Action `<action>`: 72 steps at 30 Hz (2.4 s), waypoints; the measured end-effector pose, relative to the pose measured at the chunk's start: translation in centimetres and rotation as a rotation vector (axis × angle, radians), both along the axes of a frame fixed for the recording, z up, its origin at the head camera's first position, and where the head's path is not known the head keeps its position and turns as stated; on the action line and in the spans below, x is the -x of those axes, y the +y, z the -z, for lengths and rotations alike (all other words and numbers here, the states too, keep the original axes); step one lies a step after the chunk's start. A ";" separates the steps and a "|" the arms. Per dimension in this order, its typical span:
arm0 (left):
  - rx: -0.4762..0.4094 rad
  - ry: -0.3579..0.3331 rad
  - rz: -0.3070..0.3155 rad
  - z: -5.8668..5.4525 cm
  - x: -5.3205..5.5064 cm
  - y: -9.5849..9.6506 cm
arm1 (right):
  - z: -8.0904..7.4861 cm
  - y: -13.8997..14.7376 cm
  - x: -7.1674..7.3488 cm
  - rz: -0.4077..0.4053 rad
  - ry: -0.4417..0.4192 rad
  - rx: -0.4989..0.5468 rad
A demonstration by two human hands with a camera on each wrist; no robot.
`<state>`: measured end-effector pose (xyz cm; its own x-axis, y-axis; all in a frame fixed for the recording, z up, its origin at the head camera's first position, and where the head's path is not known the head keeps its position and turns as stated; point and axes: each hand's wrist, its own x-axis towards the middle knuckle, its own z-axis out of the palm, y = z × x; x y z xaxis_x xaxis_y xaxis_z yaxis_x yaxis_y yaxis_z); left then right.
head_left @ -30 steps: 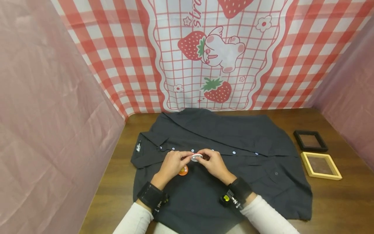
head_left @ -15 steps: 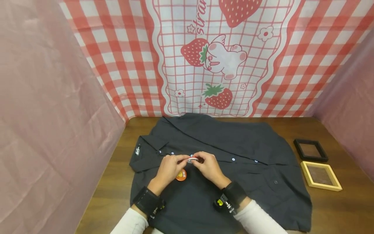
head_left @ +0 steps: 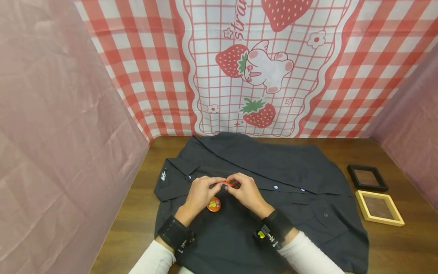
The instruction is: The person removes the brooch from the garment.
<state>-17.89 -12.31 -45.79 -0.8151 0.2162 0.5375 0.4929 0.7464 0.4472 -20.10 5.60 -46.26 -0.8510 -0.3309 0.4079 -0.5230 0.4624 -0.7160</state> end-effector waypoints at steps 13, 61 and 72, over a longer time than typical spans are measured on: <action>-0.016 -0.013 0.073 -0.3 0.2 0.4 | -0.2 1.5 0.0 -0.052 -0.036 0.039; 0.028 -0.285 0.150 -0.3 -0.4 0.5 | 0.8 2.7 -0.5 -0.138 -0.020 -0.054; 0.043 -0.294 0.164 -0.2 -0.3 0.3 | 0.9 2.8 -0.6 -0.132 -0.010 -0.081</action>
